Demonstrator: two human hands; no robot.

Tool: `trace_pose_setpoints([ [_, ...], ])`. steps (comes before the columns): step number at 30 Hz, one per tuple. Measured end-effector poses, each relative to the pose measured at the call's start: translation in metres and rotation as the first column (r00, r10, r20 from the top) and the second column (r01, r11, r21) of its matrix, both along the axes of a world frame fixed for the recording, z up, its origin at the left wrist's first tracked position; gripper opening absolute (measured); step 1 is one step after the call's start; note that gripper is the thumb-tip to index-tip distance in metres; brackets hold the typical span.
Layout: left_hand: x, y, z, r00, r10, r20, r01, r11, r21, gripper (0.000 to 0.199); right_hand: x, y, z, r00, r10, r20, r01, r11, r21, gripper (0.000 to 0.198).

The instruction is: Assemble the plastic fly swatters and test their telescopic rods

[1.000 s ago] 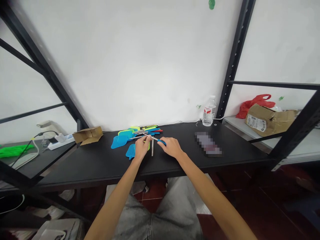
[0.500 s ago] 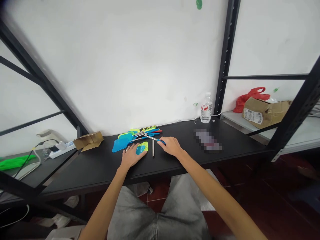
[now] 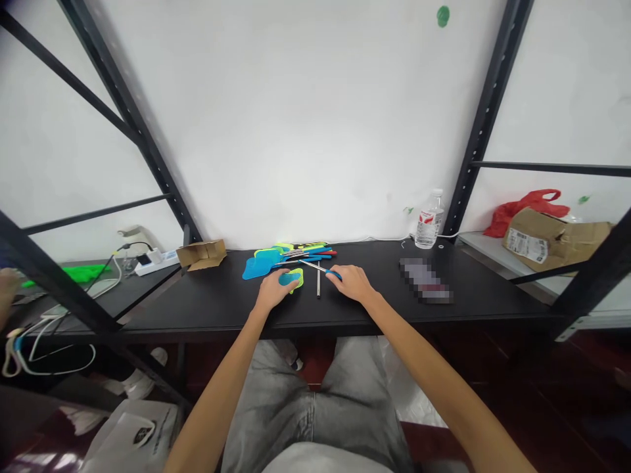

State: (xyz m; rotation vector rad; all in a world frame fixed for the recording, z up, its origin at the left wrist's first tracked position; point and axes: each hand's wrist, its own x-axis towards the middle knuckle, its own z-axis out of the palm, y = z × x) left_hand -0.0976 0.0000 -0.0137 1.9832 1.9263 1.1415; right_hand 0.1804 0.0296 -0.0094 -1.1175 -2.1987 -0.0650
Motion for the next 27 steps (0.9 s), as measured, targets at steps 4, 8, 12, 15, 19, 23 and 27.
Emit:
trace_pose_setpoints([
  [4,-0.003,0.002,0.000,0.984,0.031,0.174,-0.042,0.997,0.062,0.056,-0.001,-0.001,0.001,1.000,0.016,0.026,-0.016,1.000,-0.006,0.034],
  [8,-0.003,0.002,0.003,0.953,0.018,0.302,-0.064,0.988,0.143,0.048,-0.001,-0.002,0.002,0.999,0.035,0.041,-0.035,0.999,-0.005,0.034],
  [12,-0.002,-0.004,0.008,0.939,0.062,0.338,-0.165,0.944,0.286,0.037,-0.001,-0.002,0.002,0.998,0.035,0.048,-0.035,0.999,-0.009,0.034],
  [15,-0.002,-0.010,0.012,0.921,0.134,0.365,-0.272,0.893,0.358,0.030,-0.001,-0.002,0.002,0.998,0.018,0.054,-0.017,1.000,-0.024,0.035],
  [19,-0.007,-0.012,0.012,0.890,0.307,0.336,-0.415,0.850,0.323,0.038,-0.001,-0.003,0.003,0.997,0.009,0.080,-0.005,0.999,-0.050,0.037],
  [23,-0.017,-0.004,0.007,0.848,0.327,0.417,-0.451,0.860,0.241,0.035,-0.001,-0.003,0.003,0.995,-0.007,0.097,0.013,0.998,-0.065,0.038],
  [27,-0.025,0.007,0.002,0.719,0.250,0.649,-0.418,0.901,0.116,0.028,-0.001,-0.003,0.003,0.995,-0.006,0.100,0.013,0.997,-0.072,0.039],
])
